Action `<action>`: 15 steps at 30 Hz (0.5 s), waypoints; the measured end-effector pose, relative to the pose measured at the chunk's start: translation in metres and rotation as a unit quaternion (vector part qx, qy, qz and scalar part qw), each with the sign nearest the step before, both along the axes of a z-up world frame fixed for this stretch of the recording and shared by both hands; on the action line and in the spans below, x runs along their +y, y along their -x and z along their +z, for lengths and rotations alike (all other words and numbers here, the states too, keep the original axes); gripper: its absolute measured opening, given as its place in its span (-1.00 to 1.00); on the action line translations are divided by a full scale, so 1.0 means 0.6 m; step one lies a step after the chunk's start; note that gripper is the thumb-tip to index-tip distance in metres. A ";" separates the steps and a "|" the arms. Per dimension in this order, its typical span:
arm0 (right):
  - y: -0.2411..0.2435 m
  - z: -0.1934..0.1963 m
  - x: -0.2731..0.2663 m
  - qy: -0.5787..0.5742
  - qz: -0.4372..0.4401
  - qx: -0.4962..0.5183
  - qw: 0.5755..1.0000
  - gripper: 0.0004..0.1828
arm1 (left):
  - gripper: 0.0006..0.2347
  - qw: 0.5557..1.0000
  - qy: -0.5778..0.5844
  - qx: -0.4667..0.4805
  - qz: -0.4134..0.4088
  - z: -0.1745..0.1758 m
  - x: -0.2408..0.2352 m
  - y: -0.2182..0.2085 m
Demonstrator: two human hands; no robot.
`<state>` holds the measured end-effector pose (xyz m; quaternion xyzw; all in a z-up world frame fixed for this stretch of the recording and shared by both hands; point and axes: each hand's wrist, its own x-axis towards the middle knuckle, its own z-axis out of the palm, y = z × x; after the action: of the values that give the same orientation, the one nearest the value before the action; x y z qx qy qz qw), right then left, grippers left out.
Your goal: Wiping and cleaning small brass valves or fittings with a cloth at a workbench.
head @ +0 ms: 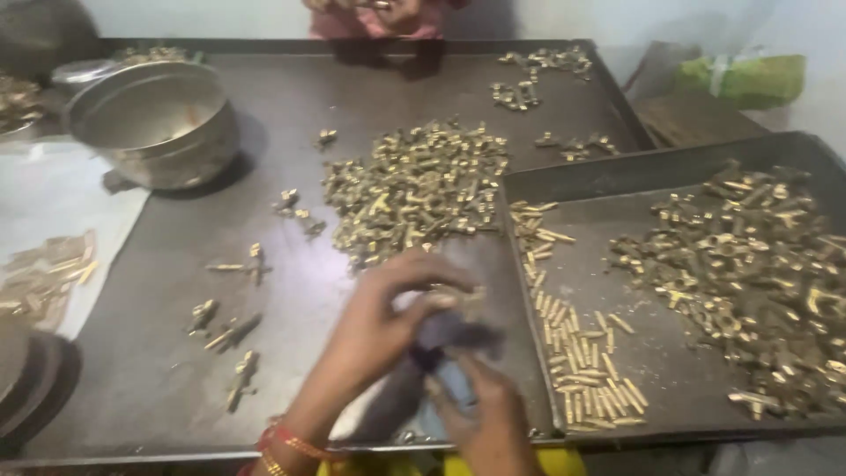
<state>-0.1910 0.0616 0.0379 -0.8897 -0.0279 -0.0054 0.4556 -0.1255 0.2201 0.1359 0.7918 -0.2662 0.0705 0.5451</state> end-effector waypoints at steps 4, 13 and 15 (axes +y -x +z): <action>-0.002 -0.010 -0.021 -0.194 -0.031 0.005 0.981 -0.66 | -0.85 0.978 0.146 0.125 0.078 -0.041 0.111 0.054; 0.004 0.010 -0.024 -0.177 0.081 0.078 0.978 -0.66 | -0.82 0.990 0.057 0.075 0.105 -0.033 0.146 0.096; 0.004 0.002 -0.032 -0.169 0.098 0.065 0.979 -0.65 | -0.81 0.989 0.068 0.084 0.098 -0.033 0.151 0.097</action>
<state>-0.1935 0.0426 0.0394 -0.7915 -0.0841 0.0924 0.5982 -0.1837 0.3106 0.1159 0.7780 -0.1355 0.0747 0.6089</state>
